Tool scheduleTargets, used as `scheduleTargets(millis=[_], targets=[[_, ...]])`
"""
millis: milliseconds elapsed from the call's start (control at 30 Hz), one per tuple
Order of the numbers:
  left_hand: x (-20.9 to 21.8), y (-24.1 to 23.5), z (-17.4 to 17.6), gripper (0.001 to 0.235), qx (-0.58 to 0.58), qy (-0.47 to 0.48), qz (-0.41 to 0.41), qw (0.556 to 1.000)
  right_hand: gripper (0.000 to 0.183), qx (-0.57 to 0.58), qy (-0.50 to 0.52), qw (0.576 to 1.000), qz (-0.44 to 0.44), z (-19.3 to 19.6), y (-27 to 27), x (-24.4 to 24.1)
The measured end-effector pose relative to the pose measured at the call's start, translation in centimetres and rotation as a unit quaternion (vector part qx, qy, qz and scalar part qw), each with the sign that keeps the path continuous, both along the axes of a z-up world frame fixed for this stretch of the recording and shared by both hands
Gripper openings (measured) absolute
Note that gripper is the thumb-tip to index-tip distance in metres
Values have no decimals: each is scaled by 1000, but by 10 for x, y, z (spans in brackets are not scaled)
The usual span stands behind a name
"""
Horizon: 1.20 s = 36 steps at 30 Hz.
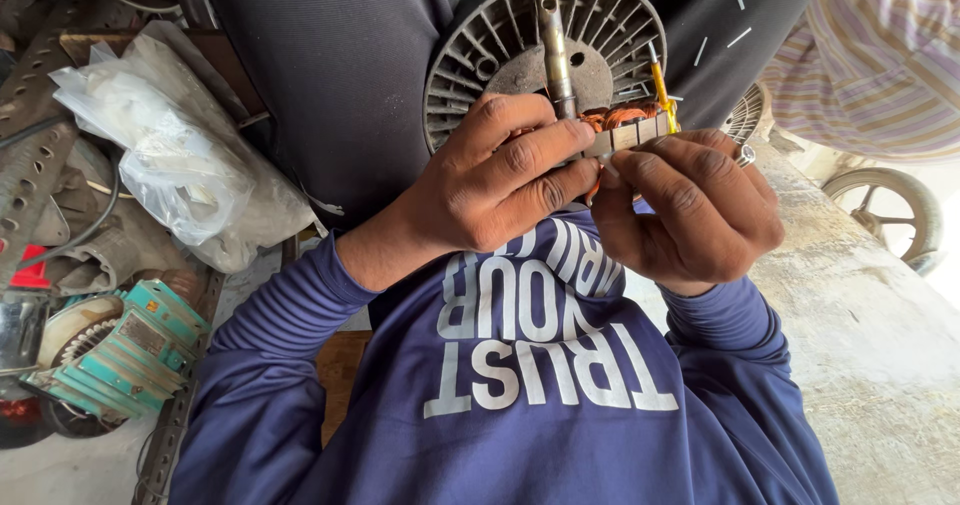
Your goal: The person sits on the floor and works on an electric motor rotor, inserting white insulating paper into the slots between copper windings. They use a screwdriver to adjust the windings and scissors to trim the paper. The person handles the rotor and tools with both hands throughout the clip.
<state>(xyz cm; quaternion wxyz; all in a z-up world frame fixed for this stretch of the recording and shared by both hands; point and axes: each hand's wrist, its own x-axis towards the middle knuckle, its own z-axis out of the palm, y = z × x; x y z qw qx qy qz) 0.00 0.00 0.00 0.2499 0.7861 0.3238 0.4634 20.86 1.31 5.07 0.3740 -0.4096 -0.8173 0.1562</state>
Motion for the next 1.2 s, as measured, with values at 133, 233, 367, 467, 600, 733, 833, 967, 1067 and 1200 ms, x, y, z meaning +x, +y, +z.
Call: scheduleTargets(millis=[133,233,367,467,600,733,833,967,1067,1200], targets=[[-6,3,-8,16,-9,-21,11,1000,8,-1,-19,1000,1,-4,2,-9],[-10,5,-12,16,-11,-32,14,999,7,-1,-35,999,8,-6,5,-13],[-18,5,-18,18,-33,-39,8,999,7,5,-63,998,30,-9,12,-18],[-22,6,-19,19,-48,-43,5,998,8,15,-97,994,43,-6,16,-22],[-22,11,-11,15,-87,-86,16,992,12,14,-148,987,59,5,21,-25],[-22,15,6,30,-197,-183,55,962,12,14,-145,987,74,11,25,-27],[-20,22,17,46,-244,-187,68,949,14,3,-124,989,82,14,27,-25],[-19,29,22,54,-353,-186,54,915,14,-21,-142,987,74,18,23,-22],[-16,30,23,52,-321,-180,51,929,16,-27,-145,986,80,19,22,-21],[-23,30,18,52,-335,-217,20,917,15,-35,-149,985,84,19,25,-22]])
